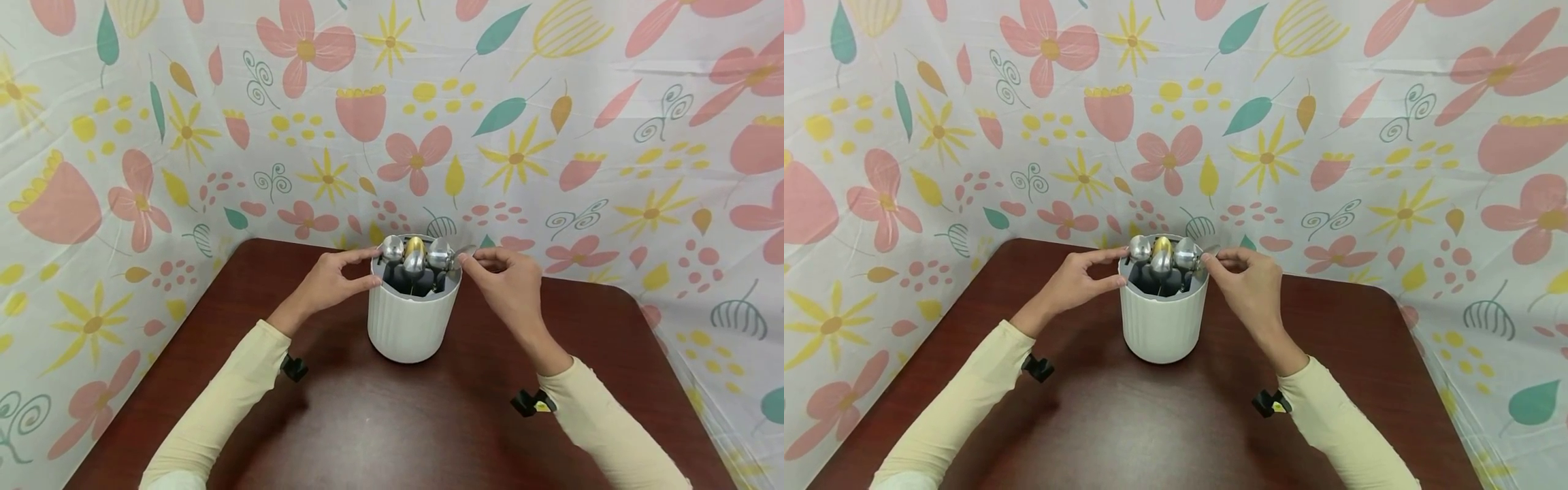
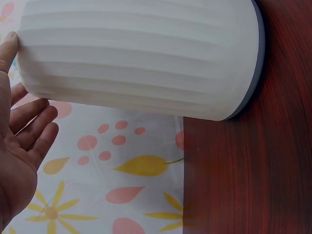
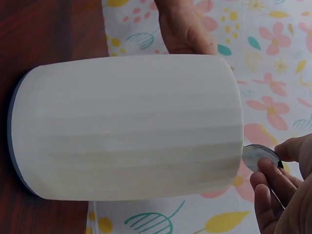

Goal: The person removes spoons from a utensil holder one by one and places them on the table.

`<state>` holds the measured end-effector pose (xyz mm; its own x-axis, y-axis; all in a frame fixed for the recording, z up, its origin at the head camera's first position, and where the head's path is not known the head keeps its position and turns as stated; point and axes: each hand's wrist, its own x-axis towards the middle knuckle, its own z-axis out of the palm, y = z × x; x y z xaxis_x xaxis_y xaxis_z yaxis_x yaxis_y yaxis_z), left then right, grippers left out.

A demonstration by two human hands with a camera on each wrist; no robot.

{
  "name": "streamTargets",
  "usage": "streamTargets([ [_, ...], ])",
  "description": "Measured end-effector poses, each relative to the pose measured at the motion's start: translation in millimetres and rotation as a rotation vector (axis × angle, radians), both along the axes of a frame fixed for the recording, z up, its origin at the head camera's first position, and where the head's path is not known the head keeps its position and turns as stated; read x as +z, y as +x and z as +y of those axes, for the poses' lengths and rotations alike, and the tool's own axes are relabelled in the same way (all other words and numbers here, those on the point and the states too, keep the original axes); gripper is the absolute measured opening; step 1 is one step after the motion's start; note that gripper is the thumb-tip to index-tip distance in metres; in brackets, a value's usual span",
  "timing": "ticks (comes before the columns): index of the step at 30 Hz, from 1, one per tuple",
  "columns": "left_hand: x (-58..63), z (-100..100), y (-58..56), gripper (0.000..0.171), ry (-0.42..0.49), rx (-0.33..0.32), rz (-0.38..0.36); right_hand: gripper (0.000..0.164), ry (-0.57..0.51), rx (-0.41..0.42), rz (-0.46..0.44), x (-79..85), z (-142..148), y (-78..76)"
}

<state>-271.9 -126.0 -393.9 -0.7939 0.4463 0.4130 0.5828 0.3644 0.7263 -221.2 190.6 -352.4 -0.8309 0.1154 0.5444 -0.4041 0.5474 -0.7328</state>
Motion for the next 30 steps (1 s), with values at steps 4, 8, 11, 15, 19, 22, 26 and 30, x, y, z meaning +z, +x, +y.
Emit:
streamTargets([
  [4,1.1,0.6,0.6,0.051,0.009,0.002,-0.009,0.026,-0.021,0.011,-0.009,1.7,-1.4,1.1],
  [8,0.8,1.6,0.6,0.052,0.014,0.000,-0.022,0.024,-0.059,0.030,-0.027,4.7,-3.8,3.4],
  [11,-0.2,1.7,0.4,0.053,0.023,-0.006,-0.032,0.021,-0.084,0.038,-0.044,6.6,-5.0,4.6],
  [15,-0.7,1.3,0.3,0.053,0.027,-0.010,-0.031,0.020,-0.099,0.049,-0.049,8.8,-5.8,4.8],
  [19,-2.1,1.1,-1.1,0.052,0.018,-0.008,-0.012,0.022,-0.117,0.059,-0.052,11.6,-6.7,4.8],
  [22,-3.0,0.6,-1.9,0.051,0.016,-0.011,-0.001,0.022,-0.135,0.060,-0.050,14.7,-7.3,4.5],
  [26,-2.8,-0.5,-2.1,0.051,0.018,-0.013,-0.011,0.020,-0.151,0.079,-0.015,19.5,-8.3,3.6],
  [30,-1.7,-0.3,-2.7,0.051,0.013,-0.011,-0.017,0.018,-0.146,0.097,0.014,25.5,-8.1,2.4],
])
